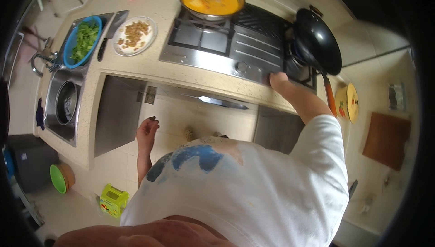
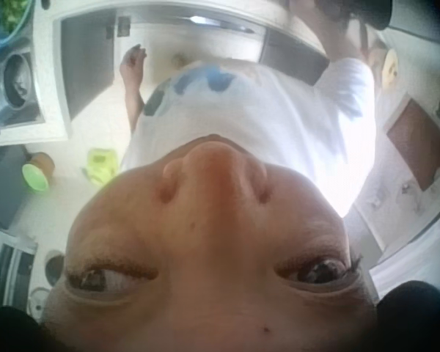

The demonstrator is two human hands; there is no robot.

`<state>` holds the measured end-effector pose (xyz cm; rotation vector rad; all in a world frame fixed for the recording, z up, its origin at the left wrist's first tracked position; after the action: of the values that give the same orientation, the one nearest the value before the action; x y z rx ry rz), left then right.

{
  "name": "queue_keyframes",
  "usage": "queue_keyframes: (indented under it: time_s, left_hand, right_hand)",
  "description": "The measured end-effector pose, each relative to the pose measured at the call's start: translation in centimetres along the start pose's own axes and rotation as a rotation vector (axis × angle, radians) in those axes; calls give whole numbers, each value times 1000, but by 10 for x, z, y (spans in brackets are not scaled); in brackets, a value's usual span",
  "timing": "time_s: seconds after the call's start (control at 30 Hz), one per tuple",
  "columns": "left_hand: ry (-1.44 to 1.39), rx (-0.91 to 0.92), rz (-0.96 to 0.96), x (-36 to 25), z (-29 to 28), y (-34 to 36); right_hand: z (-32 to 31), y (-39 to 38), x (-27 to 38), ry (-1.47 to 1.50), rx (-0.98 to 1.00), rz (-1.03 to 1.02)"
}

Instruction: The person cleans a wok with a cloth, places it on the stove, and turns on the burner. They then retrieve a bowl of tofu, rinse the tofu under running water, and place it into a pot of water in the sink. Finally, they cover the wok with a lid.

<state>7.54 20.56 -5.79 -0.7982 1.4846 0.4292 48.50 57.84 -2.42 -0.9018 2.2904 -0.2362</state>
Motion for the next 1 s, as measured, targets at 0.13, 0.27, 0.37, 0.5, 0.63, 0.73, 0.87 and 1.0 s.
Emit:
queue_keyframes:
  time_s: [0.13, 0.27, 0.37, 0.5, 0.63, 0.73, 0.87, 1.0]
  left_hand:
    - [51, -77, -22, 5, 0, -3]
    - [32, -14, 12, 4, 3, -5]
    - [80, -44, 15, 5, 2, -3]
    - [73, -10, 13, 6, 8, -3]
    - [123, 6, 35, 6, 9, 3]
    - [126, 40, 6, 7, 7, 11]
    - [130, 73, -22, 12, 3, 18]
    - [130, 137, -55, 18, 8, 25]
  right_hand:
    - [16, -7, -5, -66, -4, -18]
    - [24, -3, -5, -88, -26, -53]
    - [30, -8, -6, -117, -5, -66]
    - [34, -24, -10, -89, -10, -3]
    - [36, -30, -11, 10, 23, 62]
    - [37, -18, -8, 20, 130, 93]
    - [26, 1, -2, -1, 24, 88]
    - [21, -3, 2, 2, 42, 142]
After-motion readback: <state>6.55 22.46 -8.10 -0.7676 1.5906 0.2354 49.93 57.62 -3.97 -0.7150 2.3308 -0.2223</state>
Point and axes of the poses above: each hand's wrist, its own y-axis towards the middle knuckle, its own z-axis out of the palm, x = y × z, the point moved 5 cm from there along y, towards the middle knuckle, and after that the axes turned 14 degrees about -x, right-handed, at the moved point
